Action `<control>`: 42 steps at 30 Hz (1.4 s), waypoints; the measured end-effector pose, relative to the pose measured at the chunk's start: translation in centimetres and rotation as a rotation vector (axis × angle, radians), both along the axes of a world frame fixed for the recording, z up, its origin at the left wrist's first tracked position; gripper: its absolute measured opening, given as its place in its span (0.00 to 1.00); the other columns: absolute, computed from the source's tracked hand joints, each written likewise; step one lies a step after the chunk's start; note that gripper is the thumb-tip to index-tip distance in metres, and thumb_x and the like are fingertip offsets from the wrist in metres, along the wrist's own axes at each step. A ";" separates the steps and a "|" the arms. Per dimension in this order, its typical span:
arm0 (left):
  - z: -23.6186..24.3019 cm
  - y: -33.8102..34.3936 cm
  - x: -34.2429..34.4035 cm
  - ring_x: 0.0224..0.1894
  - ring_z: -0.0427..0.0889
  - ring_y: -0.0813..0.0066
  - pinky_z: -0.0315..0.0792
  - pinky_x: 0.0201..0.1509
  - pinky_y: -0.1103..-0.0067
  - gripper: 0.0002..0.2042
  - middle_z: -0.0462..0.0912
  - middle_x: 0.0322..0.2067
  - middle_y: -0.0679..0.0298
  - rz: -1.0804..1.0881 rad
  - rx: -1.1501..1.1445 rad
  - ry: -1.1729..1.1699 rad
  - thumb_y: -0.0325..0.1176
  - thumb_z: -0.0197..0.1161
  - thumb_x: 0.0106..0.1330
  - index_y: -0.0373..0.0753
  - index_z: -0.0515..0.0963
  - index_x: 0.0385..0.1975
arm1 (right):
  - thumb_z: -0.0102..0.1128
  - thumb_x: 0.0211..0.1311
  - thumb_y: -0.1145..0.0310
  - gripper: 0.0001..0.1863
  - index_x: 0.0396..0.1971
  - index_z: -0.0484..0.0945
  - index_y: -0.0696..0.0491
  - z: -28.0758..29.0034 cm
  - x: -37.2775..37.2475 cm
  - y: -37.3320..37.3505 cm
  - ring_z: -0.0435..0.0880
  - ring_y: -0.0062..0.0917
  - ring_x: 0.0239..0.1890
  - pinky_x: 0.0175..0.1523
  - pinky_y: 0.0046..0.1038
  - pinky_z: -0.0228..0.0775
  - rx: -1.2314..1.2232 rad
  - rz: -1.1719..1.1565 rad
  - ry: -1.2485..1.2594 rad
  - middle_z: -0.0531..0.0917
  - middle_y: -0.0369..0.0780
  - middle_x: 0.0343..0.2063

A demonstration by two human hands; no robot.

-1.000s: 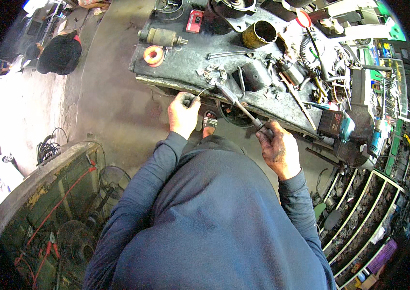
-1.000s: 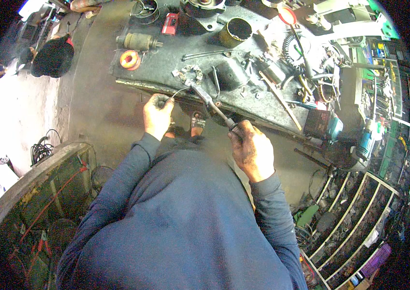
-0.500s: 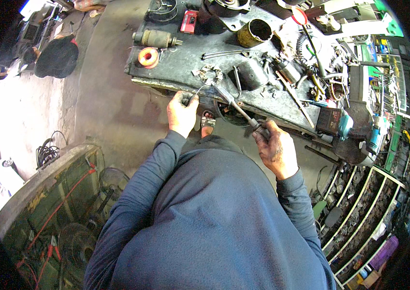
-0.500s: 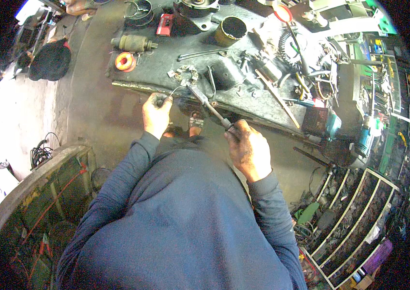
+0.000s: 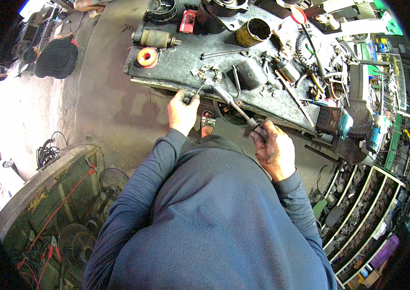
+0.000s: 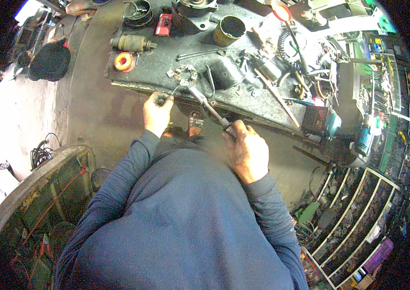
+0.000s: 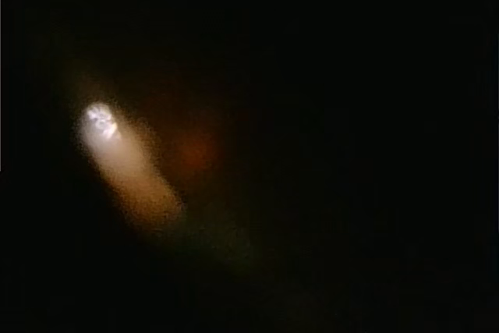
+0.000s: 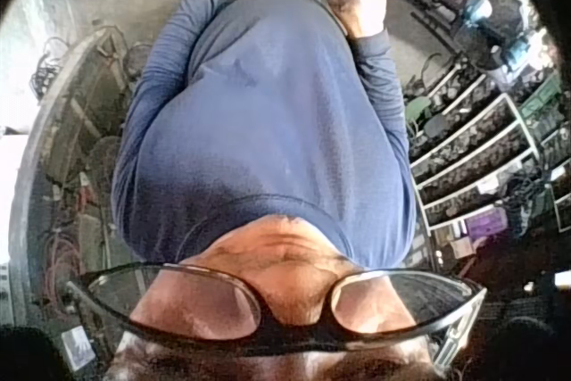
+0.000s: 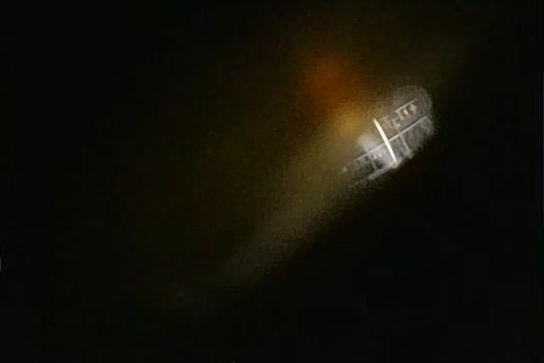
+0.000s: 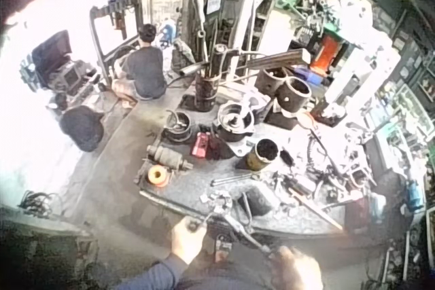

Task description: The person uses a screwdriver to manipulate a small metal component on a cluttered workbench. They repeatedly pick up the part, adjust it, and use the tool to pry or tighten elements within the assembly.

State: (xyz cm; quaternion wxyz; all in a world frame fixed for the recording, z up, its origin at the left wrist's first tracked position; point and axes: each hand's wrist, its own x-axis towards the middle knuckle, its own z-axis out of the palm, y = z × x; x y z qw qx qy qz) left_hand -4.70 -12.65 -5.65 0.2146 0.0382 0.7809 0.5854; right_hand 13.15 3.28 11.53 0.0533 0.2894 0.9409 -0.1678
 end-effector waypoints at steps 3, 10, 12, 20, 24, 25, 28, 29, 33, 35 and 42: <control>-0.3 0.1 0.1 0.27 0.74 0.85 0.71 0.33 0.81 0.05 0.81 0.25 0.72 0.004 0.017 0.003 0.28 0.71 0.66 0.35 0.81 0.32 | 0.71 0.60 0.61 0.14 0.39 0.79 0.50 0.4 -0.4 -0.5 0.86 0.48 0.32 0.36 0.44 0.78 0.038 0.006 -0.007 0.83 0.48 0.31; 0.1 0.4 -0.1 0.28 0.76 0.84 0.72 0.34 0.80 0.05 0.83 0.26 0.70 -0.008 -0.046 -0.021 0.28 0.71 0.66 0.35 0.82 0.33 | 0.68 0.64 0.59 0.14 0.39 0.78 0.52 -0.1 0.0 0.6 0.87 0.50 0.33 0.37 0.45 0.78 -0.124 -0.054 -0.026 0.85 0.50 0.32; 0.4 0.6 -0.1 0.28 0.77 0.82 0.73 0.36 0.78 0.05 0.85 0.27 0.68 -0.006 -0.065 -0.006 0.29 0.71 0.66 0.35 0.82 0.34 | 0.68 0.65 0.59 0.14 0.39 0.78 0.53 0.1 -0.3 0.1 0.87 0.50 0.33 0.37 0.45 0.79 -0.048 -0.026 -0.035 0.86 0.50 0.33; -1.0 0.6 0.0 0.32 0.82 0.77 0.76 0.40 0.76 0.07 0.88 0.31 0.63 -0.021 -0.025 0.020 0.29 0.71 0.65 0.34 0.83 0.38 | 0.69 0.63 0.58 0.15 0.40 0.78 0.51 0.5 -0.5 -0.7 0.87 0.48 0.33 0.37 0.44 0.79 0.104 0.039 -0.042 0.84 0.49 0.31; -0.4 0.7 -0.1 0.33 0.88 0.65 0.78 0.41 0.70 0.11 0.89 0.32 0.53 -0.008 -0.023 0.077 0.33 0.71 0.63 0.31 0.82 0.37 | 0.70 0.61 0.59 0.14 0.40 0.78 0.50 0.8 -0.6 -1.0 0.86 0.47 0.32 0.36 0.43 0.78 0.147 0.032 -0.038 0.83 0.48 0.31; 0.0 0.7 -0.1 0.32 0.87 0.65 0.78 0.40 0.70 0.11 0.89 0.31 0.53 -0.018 -0.037 0.060 0.32 0.71 0.63 0.31 0.82 0.37 | 0.70 0.62 0.60 0.14 0.41 0.79 0.51 0.7 -0.6 -0.8 0.86 0.47 0.33 0.37 0.43 0.78 0.077 0.013 -0.058 0.83 0.48 0.32; 0.7 0.9 -0.1 0.31 0.87 0.66 0.78 0.40 0.71 0.10 0.89 0.30 0.54 -0.037 -0.057 0.030 0.32 0.71 0.63 0.31 0.81 0.36 | 0.68 0.63 0.63 0.13 0.42 0.79 0.54 0.7 -0.5 -0.3 0.86 0.49 0.36 0.40 0.43 0.79 -0.033 -0.013 -0.093 0.84 0.49 0.35; 0.5 1.0 -0.1 0.31 0.86 0.67 0.78 0.39 0.71 0.09 0.89 0.30 0.54 -0.038 -0.049 0.033 0.31 0.71 0.63 0.31 0.81 0.35 | 0.68 0.63 0.63 0.13 0.42 0.79 0.54 0.8 -0.7 -0.5 0.86 0.49 0.36 0.40 0.43 0.79 -0.001 -0.002 -0.090 0.84 0.49 0.35; -0.2 0.9 -0.2 0.30 0.86 0.68 0.77 0.38 0.71 0.08 0.88 0.28 0.55 -0.035 -0.059 0.063 0.31 0.71 0.62 0.32 0.82 0.34 | 0.68 0.63 0.64 0.12 0.41 0.79 0.54 1.0 -0.8 -0.6 0.86 0.49 0.37 0.40 0.43 0.78 0.142 0.103 -0.035 0.85 0.49 0.33; -0.5 1.0 -0.4 0.29 0.85 0.69 0.77 0.37 0.71 0.08 0.88 0.27 0.56 -0.038 -0.071 0.074 0.30 0.71 0.62 0.32 0.82 0.33 | 0.68 0.63 0.64 0.13 0.42 0.79 0.54 1.0 -0.8 -0.5 0.85 0.49 0.37 0.40 0.43 0.78 0.059 0.044 -0.052 0.85 0.49 0.34; -0.6 1.3 -0.6 0.26 0.82 0.72 0.76 0.36 0.72 0.08 0.87 0.26 0.57 -0.038 -0.073 0.062 0.30 0.72 0.60 0.32 0.81 0.31 | 0.69 0.62 0.64 0.13 0.40 0.79 0.55 1.4 -1.2 -1.0 0.86 0.50 0.38 0.40 0.43 0.78 0.080 0.008 -0.117 0.85 0.50 0.34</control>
